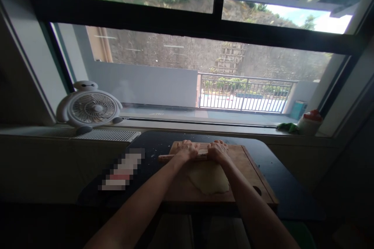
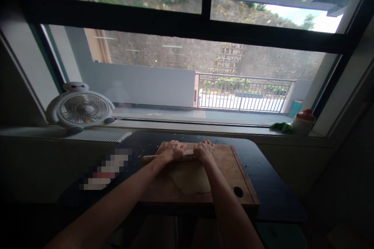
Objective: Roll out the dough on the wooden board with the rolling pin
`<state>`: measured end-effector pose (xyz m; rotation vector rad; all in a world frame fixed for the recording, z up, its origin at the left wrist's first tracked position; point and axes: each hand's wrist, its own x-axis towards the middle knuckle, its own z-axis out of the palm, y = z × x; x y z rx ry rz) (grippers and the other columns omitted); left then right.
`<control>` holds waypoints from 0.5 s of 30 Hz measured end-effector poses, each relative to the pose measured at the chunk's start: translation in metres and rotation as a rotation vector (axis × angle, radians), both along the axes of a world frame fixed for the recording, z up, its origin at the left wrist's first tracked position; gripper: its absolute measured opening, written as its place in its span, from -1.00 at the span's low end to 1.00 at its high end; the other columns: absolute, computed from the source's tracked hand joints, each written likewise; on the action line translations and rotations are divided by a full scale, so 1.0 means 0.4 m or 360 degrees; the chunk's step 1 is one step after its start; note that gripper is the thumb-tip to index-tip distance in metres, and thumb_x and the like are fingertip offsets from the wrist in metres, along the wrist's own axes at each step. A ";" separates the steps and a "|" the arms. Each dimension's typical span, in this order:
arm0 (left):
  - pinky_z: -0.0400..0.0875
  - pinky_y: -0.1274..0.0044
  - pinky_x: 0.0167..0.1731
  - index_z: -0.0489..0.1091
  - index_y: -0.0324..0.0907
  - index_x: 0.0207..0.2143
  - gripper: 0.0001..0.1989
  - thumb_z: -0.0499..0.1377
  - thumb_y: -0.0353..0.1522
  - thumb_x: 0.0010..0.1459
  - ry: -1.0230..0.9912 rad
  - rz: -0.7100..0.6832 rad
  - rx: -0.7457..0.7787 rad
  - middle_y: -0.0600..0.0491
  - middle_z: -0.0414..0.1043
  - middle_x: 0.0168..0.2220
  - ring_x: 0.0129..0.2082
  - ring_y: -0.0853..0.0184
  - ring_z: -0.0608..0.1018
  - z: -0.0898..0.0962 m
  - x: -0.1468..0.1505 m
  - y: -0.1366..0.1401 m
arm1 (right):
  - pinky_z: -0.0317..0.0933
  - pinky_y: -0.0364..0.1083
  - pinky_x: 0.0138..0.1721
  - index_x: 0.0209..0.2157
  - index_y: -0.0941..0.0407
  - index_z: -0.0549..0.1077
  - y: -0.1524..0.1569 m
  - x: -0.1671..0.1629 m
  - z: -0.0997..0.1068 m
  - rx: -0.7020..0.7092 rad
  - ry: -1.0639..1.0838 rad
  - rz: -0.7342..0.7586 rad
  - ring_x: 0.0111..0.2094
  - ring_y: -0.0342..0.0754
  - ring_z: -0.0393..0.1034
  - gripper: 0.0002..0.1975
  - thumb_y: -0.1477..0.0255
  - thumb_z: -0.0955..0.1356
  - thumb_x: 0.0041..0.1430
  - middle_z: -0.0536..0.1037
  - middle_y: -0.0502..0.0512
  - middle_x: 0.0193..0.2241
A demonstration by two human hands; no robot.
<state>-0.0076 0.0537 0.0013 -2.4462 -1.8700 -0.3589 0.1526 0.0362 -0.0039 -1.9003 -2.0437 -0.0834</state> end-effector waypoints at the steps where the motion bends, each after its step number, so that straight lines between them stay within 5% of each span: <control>1: 0.22 0.20 -0.09 0.47 -0.19 -0.21 -0.52 -0.16 -0.13 0.22 -0.0009 -0.0007 0.0000 -0.15 0.45 -0.13 -0.07 0.06 0.41 -0.004 0.001 -0.004 | 0.02 0.04 -0.03 -0.27 0.13 0.51 -0.014 0.000 -0.003 0.0021 -0.0002 0.0017 -0.01 0.07 0.19 -0.63 0.32 0.12 0.24 0.46 0.22 -0.14; 5: 0.12 0.22 0.03 0.45 -0.13 -0.20 -0.52 -0.20 -0.13 0.24 -0.0046 -0.0117 0.0100 -0.07 0.43 -0.08 -0.01 0.12 0.37 -0.026 -0.003 -0.107 | -0.10 -0.03 0.07 -0.24 0.08 0.48 -0.140 0.008 -0.029 0.0179 0.0003 0.0134 0.04 -0.02 0.14 -0.60 0.38 0.05 0.31 0.45 0.10 -0.12; 10: 0.00 0.31 0.15 0.27 -0.16 0.07 -0.55 -0.18 -0.19 0.26 -0.0114 -0.0473 0.0250 -0.02 0.29 0.10 0.14 0.22 0.24 -0.056 -0.066 -0.244 | 0.08 -0.09 -0.09 -0.16 0.03 0.41 -0.306 0.043 -0.049 0.0350 0.0088 0.0469 -0.16 -0.05 0.25 -0.78 0.34 0.19 0.27 0.45 0.03 -0.23; 15: -0.05 0.23 0.18 0.21 -0.20 0.12 -0.53 -0.20 -0.22 0.27 -0.0005 -0.0478 0.0124 -0.04 0.20 0.17 0.22 0.20 0.13 -0.047 -0.095 -0.209 | 0.13 -0.09 -0.17 -0.24 0.03 0.42 -0.360 0.106 -0.034 0.0241 0.0011 0.0547 -0.18 -0.02 0.26 -0.88 0.37 0.28 0.19 0.42 0.05 -0.27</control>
